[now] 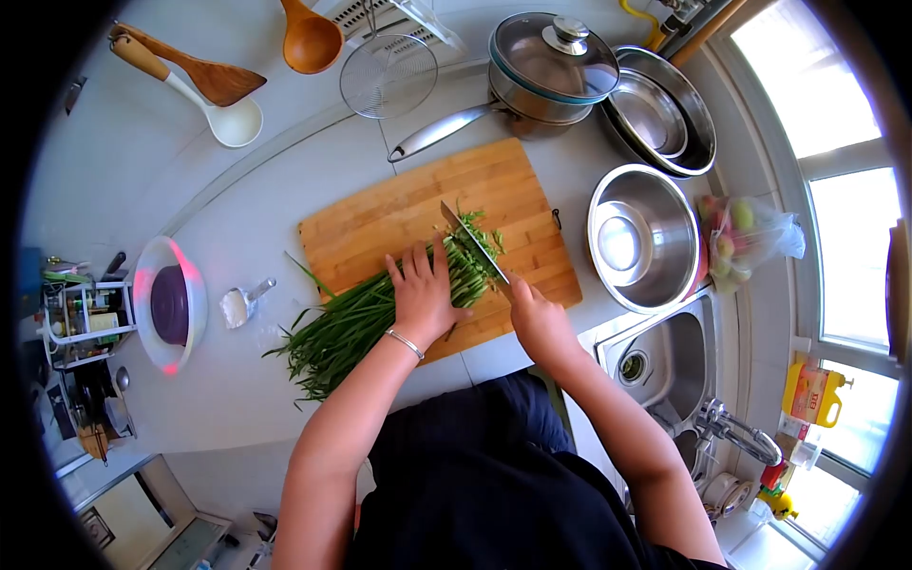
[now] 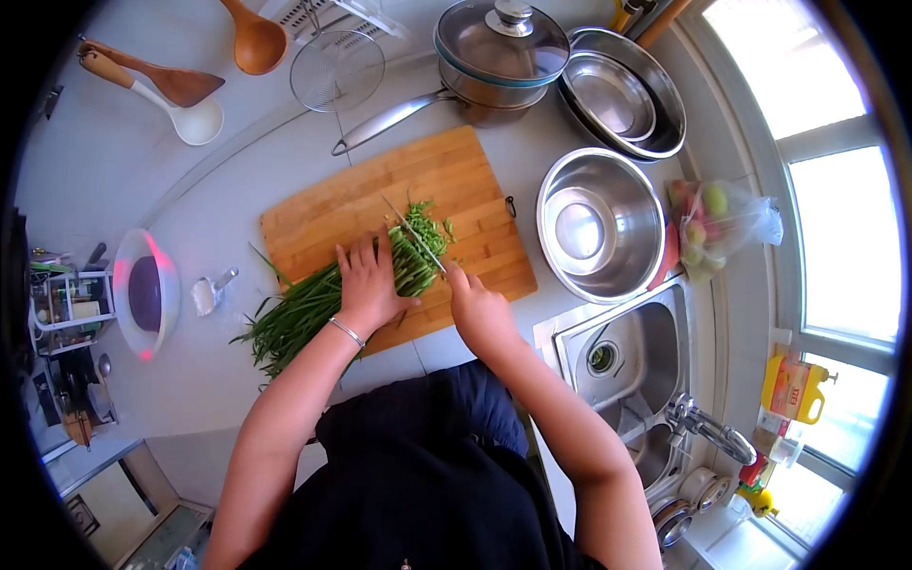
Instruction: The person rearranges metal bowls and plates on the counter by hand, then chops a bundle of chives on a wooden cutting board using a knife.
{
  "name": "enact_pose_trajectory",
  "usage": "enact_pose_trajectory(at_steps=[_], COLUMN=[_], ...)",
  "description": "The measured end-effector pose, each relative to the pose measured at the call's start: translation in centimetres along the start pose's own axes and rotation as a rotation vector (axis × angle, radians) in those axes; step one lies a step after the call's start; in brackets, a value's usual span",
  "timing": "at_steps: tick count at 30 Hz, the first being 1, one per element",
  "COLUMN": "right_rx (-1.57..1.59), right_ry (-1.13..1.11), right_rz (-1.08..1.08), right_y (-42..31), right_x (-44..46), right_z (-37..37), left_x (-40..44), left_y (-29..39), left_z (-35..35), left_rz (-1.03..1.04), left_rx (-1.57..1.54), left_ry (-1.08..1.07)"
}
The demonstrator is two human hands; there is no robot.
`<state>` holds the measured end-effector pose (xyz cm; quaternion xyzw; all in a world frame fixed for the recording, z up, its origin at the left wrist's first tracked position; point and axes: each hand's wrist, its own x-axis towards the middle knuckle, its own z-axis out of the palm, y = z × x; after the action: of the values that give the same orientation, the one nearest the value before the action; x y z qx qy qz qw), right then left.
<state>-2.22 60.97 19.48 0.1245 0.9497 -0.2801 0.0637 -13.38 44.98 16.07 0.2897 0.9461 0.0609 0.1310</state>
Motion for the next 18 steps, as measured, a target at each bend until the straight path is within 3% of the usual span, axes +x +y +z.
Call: enact_pose_trajectory(at_steps=[8,18], right_rx=[0.006,-0.113], right_ry=[-0.139,-0.319], right_rz=[0.021,0.105], right_y=[-0.7,-2.2], right_x=[-1.6,2.8], right_z=[-1.2,0.5], left_x=[0.3,1.2], left_y=[-0.2,-0.6], left_z=[1.8,2.3], left_rz=[-0.019,-0.019], left_rx=[0.017,-0.005], left_ry=[0.046,0.059])
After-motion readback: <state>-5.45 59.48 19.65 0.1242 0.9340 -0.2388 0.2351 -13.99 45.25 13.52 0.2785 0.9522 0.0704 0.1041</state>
